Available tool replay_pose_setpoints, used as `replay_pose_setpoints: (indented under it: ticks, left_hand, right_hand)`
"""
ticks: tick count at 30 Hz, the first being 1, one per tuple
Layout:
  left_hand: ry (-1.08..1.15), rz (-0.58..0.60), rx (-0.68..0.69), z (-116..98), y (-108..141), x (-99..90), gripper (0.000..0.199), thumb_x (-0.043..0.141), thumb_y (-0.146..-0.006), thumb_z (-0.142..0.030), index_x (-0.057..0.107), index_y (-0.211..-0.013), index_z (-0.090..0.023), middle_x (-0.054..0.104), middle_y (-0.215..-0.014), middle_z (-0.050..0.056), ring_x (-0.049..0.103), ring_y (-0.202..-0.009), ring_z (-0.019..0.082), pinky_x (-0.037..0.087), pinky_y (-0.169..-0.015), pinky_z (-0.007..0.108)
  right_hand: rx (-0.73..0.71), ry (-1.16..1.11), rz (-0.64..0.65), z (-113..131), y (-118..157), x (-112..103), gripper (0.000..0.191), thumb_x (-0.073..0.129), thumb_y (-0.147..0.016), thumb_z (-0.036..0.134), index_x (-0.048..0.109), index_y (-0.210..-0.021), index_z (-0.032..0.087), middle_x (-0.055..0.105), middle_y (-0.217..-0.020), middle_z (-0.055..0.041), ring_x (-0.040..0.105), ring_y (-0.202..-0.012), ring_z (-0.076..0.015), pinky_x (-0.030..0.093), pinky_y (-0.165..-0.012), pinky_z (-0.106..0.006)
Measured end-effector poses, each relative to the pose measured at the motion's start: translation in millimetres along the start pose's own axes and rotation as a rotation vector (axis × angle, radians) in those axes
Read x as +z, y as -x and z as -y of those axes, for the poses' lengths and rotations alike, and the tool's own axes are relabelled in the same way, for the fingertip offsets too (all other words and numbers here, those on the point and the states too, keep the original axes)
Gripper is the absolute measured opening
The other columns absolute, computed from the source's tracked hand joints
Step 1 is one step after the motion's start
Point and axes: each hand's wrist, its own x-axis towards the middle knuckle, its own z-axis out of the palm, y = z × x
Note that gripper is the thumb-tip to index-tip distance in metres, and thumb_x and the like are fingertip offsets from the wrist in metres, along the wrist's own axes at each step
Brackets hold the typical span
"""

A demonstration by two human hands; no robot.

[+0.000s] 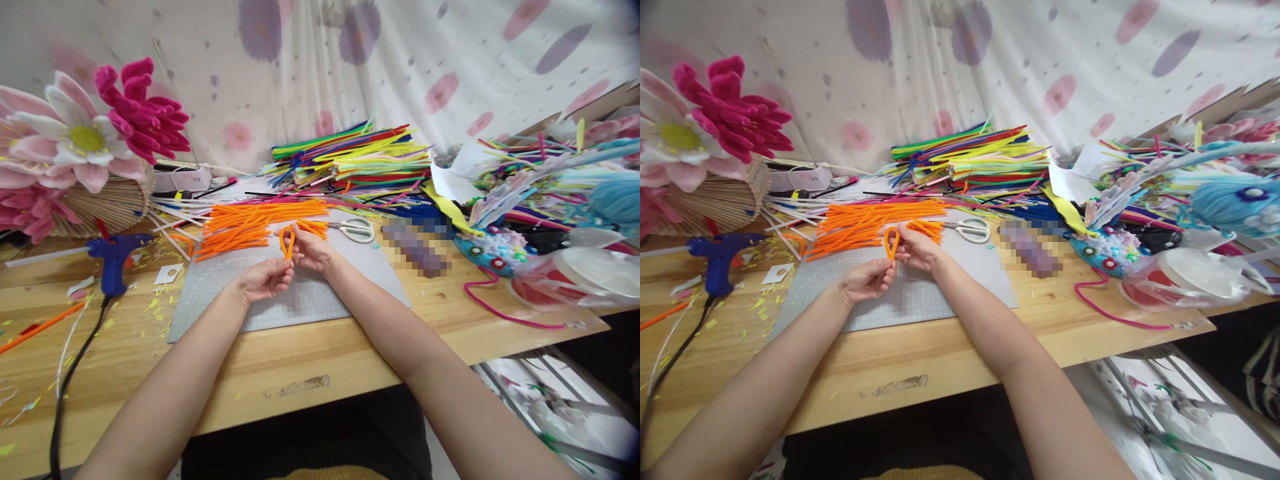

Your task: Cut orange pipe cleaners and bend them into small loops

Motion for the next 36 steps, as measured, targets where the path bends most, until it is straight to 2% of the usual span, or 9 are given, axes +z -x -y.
replay_pose_setpoints:
  ticks: [6, 11, 15, 21, 29, 36]
  left_hand:
    - [0.021, 0.014, -0.022, 2.0, -2.4, 1.5, 0.023, 0.040, -0.086, -0.008, 0.055, -0.070, -0.011, 0.055, -0.049, -0.002, 0.055, -0.040, 0.005, 0.045, -0.038, 0.012]
    - [0.008, 0.047, -0.020, 2.8, -4.5, -0.5, 0.020, 0.044, -0.084, -0.007, 0.056, -0.069, -0.010, 0.056, -0.049, -0.002, 0.054, -0.039, 0.005, 0.044, -0.038, 0.012]
    - [0.001, 0.111, -0.016, 3.7, -6.0, -3.8, 0.011, 0.054, -0.079, -0.009, 0.056, -0.069, -0.010, 0.057, -0.050, -0.003, 0.055, -0.040, 0.005, 0.044, -0.040, 0.011]
    - [0.006, 0.109, -0.006, 3.3, -3.2, -3.5, 0.012, 0.053, -0.080, -0.010, 0.056, -0.068, -0.012, 0.055, -0.050, -0.003, 0.054, -0.041, 0.004, 0.044, -0.041, 0.010]
    - [0.008, 0.032, -0.005, 2.1, -3.6, 0.4, 0.016, 0.048, -0.082, -0.008, 0.054, -0.069, -0.011, 0.053, -0.049, -0.003, 0.053, -0.039, 0.004, 0.043, -0.038, 0.011]
    - [0.006, 0.032, 0.013, 1.6, -7.4, -0.6, 0.023, 0.040, -0.084, -0.005, 0.056, -0.069, -0.011, 0.057, -0.051, -0.001, 0.056, -0.042, 0.006, 0.045, -0.041, 0.012]
  right_hand:
    - [-0.066, -0.077, -0.087, 3.1, -2.2, -1.0, 0.023, 0.052, -0.084, 0.031, 0.058, -0.074, 0.011, 0.043, -0.056, 0.0049, 0.025, -0.040, -0.0002, 0.023, -0.032, -0.008]
    - [0.017, -0.011, -0.008, 0.3, -2.0, -6.0, 0.030, 0.051, -0.084, 0.039, 0.062, -0.083, 0.011, 0.050, -0.064, 0.0010, 0.040, -0.050, -0.0029, 0.036, -0.042, -0.012]
    - [0.025, 0.002, -0.014, -1.1, -1.8, -8.6, 0.033, 0.050, -0.084, 0.040, 0.064, -0.084, 0.011, 0.049, -0.066, 0.0003, 0.045, -0.056, -0.0043, 0.040, -0.047, -0.013]
    - [0.002, -0.077, 0.056, 3.0, 0.4, -5.2, 0.027, 0.048, -0.087, 0.031, 0.063, -0.082, 0.010, 0.050, -0.065, 0.0000, 0.041, -0.054, -0.0034, 0.038, -0.044, -0.011]
    - [-0.067, -0.041, -0.101, -0.3, -5.4, -5.1, 0.021, 0.061, -0.078, 0.030, 0.058, -0.068, 0.012, 0.040, -0.054, 0.0049, 0.027, -0.044, -0.0014, 0.029, -0.036, -0.008]
    - [-0.100, 0.015, -0.131, 4.1, -2.6, -0.5, 0.017, 0.060, -0.077, 0.025, 0.058, -0.067, 0.012, 0.037, -0.053, 0.0056, 0.028, -0.043, -0.0012, 0.027, -0.038, -0.010]
